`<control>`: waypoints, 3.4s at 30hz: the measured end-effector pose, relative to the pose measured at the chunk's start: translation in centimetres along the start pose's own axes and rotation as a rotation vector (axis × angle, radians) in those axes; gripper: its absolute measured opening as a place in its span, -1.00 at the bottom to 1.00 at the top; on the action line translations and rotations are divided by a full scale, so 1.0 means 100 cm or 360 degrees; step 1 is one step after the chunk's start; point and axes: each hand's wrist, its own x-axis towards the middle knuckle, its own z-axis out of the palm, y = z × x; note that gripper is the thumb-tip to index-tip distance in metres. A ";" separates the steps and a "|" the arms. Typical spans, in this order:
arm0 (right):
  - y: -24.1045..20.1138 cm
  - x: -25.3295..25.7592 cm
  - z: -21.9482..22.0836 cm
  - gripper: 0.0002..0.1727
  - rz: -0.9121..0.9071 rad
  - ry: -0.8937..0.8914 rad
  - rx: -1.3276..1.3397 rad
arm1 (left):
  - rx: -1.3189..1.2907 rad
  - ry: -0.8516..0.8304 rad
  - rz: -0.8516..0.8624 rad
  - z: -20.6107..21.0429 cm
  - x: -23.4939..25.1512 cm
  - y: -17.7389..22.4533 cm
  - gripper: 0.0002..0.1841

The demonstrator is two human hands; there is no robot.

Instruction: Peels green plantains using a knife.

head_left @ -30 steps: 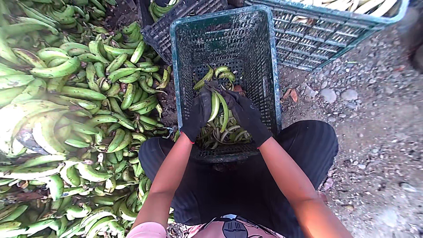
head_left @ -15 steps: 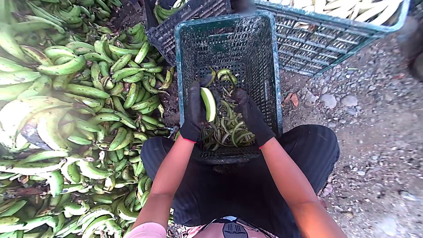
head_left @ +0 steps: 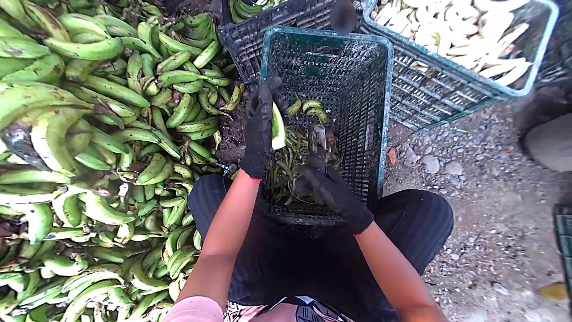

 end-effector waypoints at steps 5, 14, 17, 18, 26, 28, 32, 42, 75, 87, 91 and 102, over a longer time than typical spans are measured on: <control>0.003 -0.022 0.032 -0.74 0.0040 0.0060 -0.0030 | 0.0133 0.0117 -0.0022 0.002 -0.006 0.011 -0.61; -0.006 -0.032 0.055 -0.81 -0.0064 0.0199 -0.0127 | 0.0393 0.0036 0.0177 -0.004 -0.009 0.019 -0.55; -0.007 -0.031 0.055 -0.81 -0.0052 0.0187 -0.0145 | 0.0406 -0.0073 0.0288 -0.009 -0.008 0.016 -0.53; -0.008 -0.030 0.055 -0.80 -0.0051 0.0185 -0.0155 | 0.0402 -0.0093 0.0305 -0.010 -0.007 0.015 -0.53; -0.008 -0.029 0.056 -0.76 0.0013 0.0186 -0.0229 | 0.0448 -0.0084 0.0373 -0.012 -0.007 0.015 -0.56; -0.007 -0.029 0.056 -0.76 0.0003 0.0172 -0.0232 | 0.0453 -0.0063 0.0392 -0.013 -0.006 0.015 -0.56; -0.004 -0.028 0.056 -0.75 0.0016 0.0247 -0.0373 | 0.0473 -0.0029 0.0396 -0.013 -0.006 0.013 -0.55; -0.002 -0.014 0.057 -0.69 0.0093 0.0476 -0.1104 | 0.0374 0.0044 0.0650 -0.011 -0.009 0.013 -0.54; -0.051 0.057 0.039 -0.64 0.0435 0.0374 -0.1893 | -0.0964 0.0032 -0.0395 0.007 -0.037 -0.038 -0.19; -0.035 0.025 -0.043 -0.69 0.0880 -0.0417 -0.0255 | -0.0892 -0.0346 -0.0652 0.005 -0.087 -0.066 -0.56; -0.036 0.018 -0.063 -0.64 0.0999 -0.0494 -0.0349 | -0.1173 -0.0206 -0.0682 0.022 -0.100 -0.088 -0.61; -0.038 -0.010 -0.102 -0.64 0.0808 -0.0315 -0.0201 | -0.1199 0.0067 -0.0705 0.043 -0.090 -0.106 -0.67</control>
